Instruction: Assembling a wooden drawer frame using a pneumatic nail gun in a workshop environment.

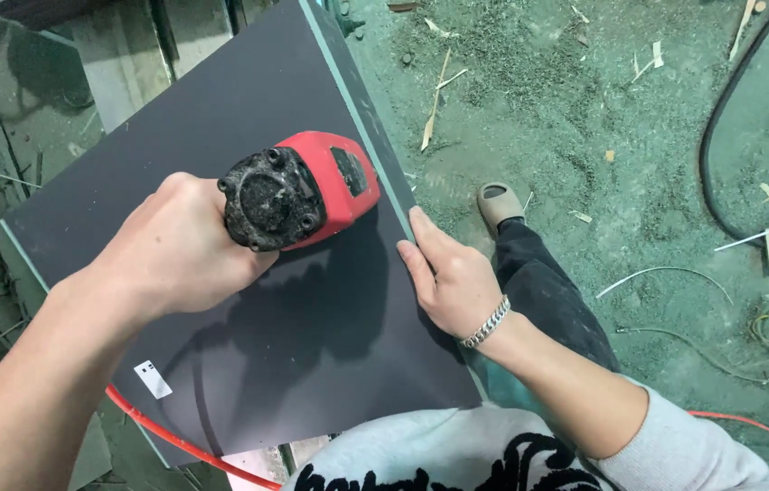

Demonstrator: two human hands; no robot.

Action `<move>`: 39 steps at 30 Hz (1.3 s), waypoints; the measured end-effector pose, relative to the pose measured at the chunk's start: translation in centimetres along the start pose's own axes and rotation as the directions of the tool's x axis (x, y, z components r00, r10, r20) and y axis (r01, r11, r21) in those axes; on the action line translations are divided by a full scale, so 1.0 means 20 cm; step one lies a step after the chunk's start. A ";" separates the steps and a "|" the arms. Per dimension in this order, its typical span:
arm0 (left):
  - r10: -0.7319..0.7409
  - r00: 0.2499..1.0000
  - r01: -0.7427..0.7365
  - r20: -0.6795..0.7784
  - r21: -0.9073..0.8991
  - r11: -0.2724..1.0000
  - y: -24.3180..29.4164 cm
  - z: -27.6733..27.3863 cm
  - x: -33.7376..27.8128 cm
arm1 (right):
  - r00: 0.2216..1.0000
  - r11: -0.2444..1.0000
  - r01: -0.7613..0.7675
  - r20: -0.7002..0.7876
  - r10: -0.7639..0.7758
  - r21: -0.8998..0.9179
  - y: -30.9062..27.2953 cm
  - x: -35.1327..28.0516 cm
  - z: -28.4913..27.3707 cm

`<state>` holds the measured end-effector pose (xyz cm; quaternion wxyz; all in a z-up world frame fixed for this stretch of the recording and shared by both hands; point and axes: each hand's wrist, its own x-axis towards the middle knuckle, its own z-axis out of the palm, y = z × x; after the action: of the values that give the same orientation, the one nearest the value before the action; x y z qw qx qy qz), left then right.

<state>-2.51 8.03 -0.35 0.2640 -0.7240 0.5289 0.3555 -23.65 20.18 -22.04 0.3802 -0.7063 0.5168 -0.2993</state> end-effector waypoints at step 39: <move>-0.018 0.999 0.012 0.049 0.103 0.995 0.02 0.37 -0.26 | 0.969 0.963 -0.168 0.214 0.122 0.210 0.03 -0.31 -0.12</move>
<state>-5.70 16.48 -0.70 0.3166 -0.7043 0.5342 0.3441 -27.72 25.40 -21.45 0.5289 -0.6450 0.4891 -0.2550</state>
